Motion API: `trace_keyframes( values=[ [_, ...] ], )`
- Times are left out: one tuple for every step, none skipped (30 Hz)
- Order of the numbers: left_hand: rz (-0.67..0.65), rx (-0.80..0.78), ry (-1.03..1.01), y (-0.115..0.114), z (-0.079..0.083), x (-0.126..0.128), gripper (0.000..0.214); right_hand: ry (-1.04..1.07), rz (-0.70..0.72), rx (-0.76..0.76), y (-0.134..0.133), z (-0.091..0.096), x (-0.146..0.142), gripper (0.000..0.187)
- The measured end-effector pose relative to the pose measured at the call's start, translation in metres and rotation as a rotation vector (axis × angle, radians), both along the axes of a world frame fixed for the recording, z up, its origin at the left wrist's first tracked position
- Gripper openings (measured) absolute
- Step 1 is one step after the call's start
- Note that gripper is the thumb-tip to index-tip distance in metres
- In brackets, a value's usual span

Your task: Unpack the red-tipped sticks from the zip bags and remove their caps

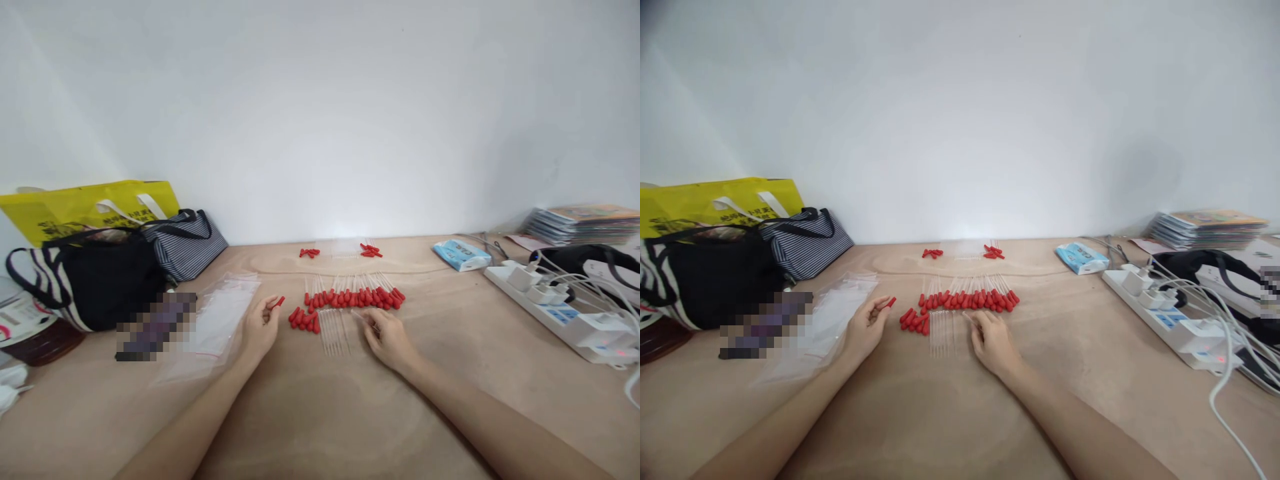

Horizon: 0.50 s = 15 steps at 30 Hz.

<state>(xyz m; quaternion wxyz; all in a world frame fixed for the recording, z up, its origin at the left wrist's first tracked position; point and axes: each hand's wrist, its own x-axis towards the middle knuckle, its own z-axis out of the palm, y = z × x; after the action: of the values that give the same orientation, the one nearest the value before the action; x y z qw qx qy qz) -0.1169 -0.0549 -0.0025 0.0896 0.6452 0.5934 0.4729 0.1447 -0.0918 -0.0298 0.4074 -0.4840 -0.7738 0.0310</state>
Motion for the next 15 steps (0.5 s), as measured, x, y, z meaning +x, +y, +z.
trace_keyframes(
  values=[
    [0.004,-0.062,-0.034,0.003,-0.002,-0.002,0.029,0.007,-0.023,-0.016,0.001,0.0,-0.001,0.017],
    [0.0,-0.108,-0.054,0.004,-0.003,-0.004,0.03,0.008,-0.043,-0.026,0.002,-0.001,-0.002,0.014],
    [-0.014,-0.141,-0.057,0.005,-0.004,-0.004,0.03,0.005,-0.056,-0.031,0.002,-0.002,-0.004,0.014],
    [-0.038,-0.167,-0.051,0.005,-0.004,-0.004,0.03,0.004,-0.062,-0.032,0.003,-0.002,-0.006,0.014],
    [-0.074,-0.191,-0.038,0.004,-0.004,-0.003,0.031,0.008,-0.062,-0.031,0.002,-0.003,-0.008,0.014],
    [-0.112,-0.212,-0.023,0.003,-0.004,-0.001,0.031,0.017,-0.053,-0.027,0.002,-0.003,-0.01,0.015],
    [-0.145,-0.228,-0.012,0.003,-0.004,0.0,0.032,0.031,-0.034,-0.021,0.0,-0.002,-0.012,0.016],
    [-0.166,-0.237,-0.006,0.002,-0.004,0.0,0.033,0.048,-0.004,-0.016,-0.001,-0.001,-0.014,0.016],
    [-0.174,-0.239,-0.007,0.002,-0.004,0.0,0.033,0.062,0.033,-0.011,-0.003,0.0,-0.016,0.016],
    [-0.172,-0.237,-0.014,0.002,-0.004,0.0,0.034,0.075,0.07,-0.008,-0.004,0.002,-0.017,0.016],
    [-0.163,-0.233,-0.025,0.003,-0.004,-0.001,0.035,0.085,0.102,-0.008,-0.005,0.003,-0.018,0.015],
    [-0.149,-0.229,-0.035,0.003,-0.005,-0.001,0.035,0.092,0.122,-0.011,-0.006,0.005,-0.018,0.016],
    [-0.137,-0.225,-0.038,0.004,-0.005,-0.002,0.035,0.096,0.131,-0.017,-0.006,0.006,-0.017,0.016],
    [-0.129,-0.222,-0.033,0.004,-0.006,-0.002,0.036,0.098,0.13,-0.023,-0.006,0.006,-0.017,0.017],
    [-0.122,-0.216,-0.022,0.004,-0.006,-0.003,0.036,0.1,0.12,-0.027,-0.006,0.007,-0.016,0.018]
  ],
)
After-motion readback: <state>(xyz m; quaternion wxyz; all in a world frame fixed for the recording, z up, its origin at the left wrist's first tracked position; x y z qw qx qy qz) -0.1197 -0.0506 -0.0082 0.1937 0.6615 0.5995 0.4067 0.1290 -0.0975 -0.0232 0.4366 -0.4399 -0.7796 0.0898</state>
